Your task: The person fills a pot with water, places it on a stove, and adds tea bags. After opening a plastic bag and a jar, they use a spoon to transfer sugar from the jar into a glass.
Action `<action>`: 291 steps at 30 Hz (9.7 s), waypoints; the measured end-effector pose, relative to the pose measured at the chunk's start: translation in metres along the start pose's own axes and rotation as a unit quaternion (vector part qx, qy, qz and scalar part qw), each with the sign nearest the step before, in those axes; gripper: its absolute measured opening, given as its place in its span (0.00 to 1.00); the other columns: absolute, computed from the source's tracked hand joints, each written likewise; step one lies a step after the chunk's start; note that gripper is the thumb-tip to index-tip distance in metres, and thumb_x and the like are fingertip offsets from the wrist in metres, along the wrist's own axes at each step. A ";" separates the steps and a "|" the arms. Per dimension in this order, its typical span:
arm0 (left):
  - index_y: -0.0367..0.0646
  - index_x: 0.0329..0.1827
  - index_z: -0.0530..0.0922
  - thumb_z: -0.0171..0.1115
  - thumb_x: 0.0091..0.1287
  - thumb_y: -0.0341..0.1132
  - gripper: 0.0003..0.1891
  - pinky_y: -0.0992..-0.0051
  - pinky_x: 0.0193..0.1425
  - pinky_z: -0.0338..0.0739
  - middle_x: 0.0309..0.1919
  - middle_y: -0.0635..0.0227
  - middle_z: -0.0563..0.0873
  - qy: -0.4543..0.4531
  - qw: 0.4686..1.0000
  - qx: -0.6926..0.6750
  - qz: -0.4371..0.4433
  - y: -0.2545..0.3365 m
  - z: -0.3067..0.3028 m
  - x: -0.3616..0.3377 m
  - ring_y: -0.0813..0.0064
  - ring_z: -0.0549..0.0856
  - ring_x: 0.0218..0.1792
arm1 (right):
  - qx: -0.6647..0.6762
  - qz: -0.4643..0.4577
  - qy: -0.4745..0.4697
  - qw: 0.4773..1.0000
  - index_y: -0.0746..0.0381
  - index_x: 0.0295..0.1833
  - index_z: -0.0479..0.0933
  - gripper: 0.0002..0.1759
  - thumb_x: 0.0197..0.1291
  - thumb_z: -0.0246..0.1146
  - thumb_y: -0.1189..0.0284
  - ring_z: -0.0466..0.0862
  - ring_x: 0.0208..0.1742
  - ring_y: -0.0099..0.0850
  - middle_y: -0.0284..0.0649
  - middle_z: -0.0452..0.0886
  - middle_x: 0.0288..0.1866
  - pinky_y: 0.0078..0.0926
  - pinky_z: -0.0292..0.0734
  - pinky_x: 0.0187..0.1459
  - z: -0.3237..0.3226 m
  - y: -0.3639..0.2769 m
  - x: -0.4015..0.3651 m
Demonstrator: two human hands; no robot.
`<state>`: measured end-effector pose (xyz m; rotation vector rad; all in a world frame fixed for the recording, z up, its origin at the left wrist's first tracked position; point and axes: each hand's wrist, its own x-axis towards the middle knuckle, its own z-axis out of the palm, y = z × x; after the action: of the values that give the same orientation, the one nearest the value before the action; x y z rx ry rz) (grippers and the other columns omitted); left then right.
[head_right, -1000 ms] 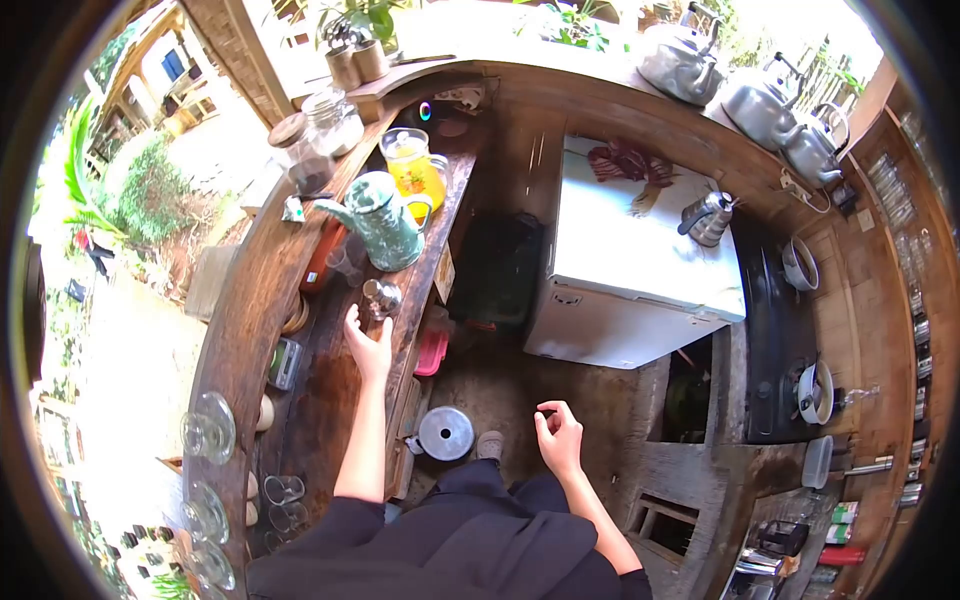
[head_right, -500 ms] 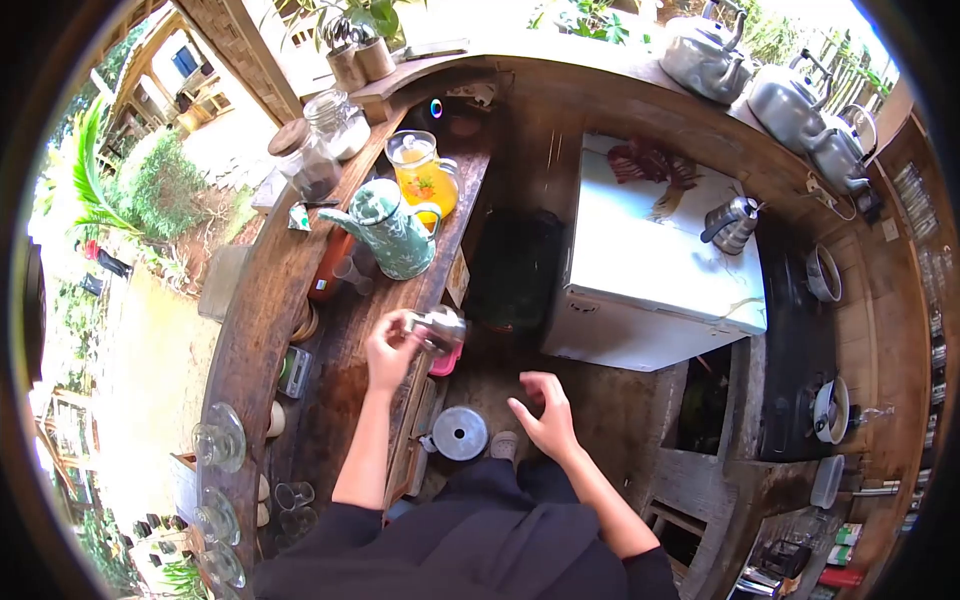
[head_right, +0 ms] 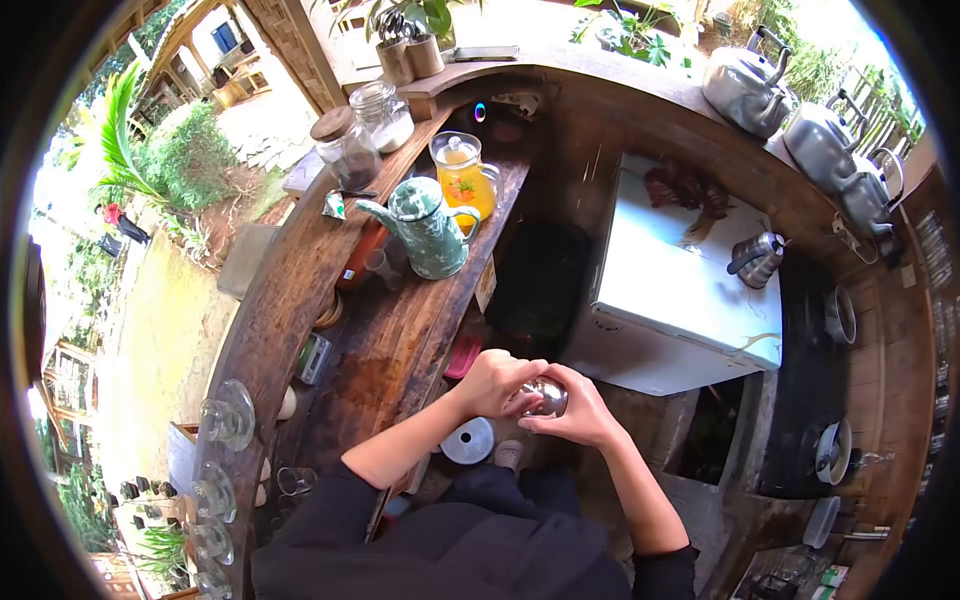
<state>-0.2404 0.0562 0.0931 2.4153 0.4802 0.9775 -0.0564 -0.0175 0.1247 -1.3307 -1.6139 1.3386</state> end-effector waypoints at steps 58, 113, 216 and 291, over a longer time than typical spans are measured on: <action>0.49 0.52 0.73 0.44 0.69 0.69 0.31 0.62 0.48 0.79 0.42 0.65 0.83 0.095 0.745 -0.376 -0.543 -0.038 0.016 -0.066 0.69 0.83 0.46 | 0.277 -0.017 0.118 0.954 0.62 0.56 0.69 0.23 0.56 0.69 0.71 0.78 0.48 0.22 0.34 0.76 0.47 0.22 0.75 0.50 0.063 0.021 0.050; 0.42 0.67 0.64 0.59 0.64 0.53 0.34 0.57 0.51 0.74 0.54 0.47 0.70 0.414 0.832 0.263 -0.258 0.194 0.155 -0.119 0.47 0.75 0.49 | 0.182 0.166 -0.171 0.954 0.62 0.28 0.72 0.17 0.70 0.52 0.64 0.66 0.27 0.15 0.26 0.68 0.24 0.19 0.63 0.29 0.062 0.059 -0.083; 0.45 0.63 0.61 0.29 0.77 0.58 0.27 0.70 0.46 0.76 0.41 0.59 0.82 0.619 0.656 0.064 -0.427 0.035 -0.079 -0.203 0.68 0.83 0.41 | -0.222 -0.086 -0.102 0.966 0.62 0.35 0.83 0.22 0.66 0.51 0.56 0.83 0.39 0.55 0.56 0.83 0.31 0.49 0.76 0.45 0.273 -0.079 0.152; 0.51 0.48 0.75 0.45 0.75 0.49 0.15 0.73 0.42 0.72 0.40 0.72 0.84 0.561 0.608 -0.410 -0.384 -0.055 -0.113 -0.066 0.78 0.81 0.38 | 0.006 -0.184 0.022 0.983 0.59 0.57 0.69 0.22 0.58 0.66 0.72 0.78 0.30 0.35 0.39 0.75 0.32 0.33 0.75 0.35 0.166 -0.074 0.246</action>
<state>-0.3741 0.1039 0.0975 0.4019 1.0327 1.6386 -0.2979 0.1700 0.1209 -0.9851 -1.7170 1.0836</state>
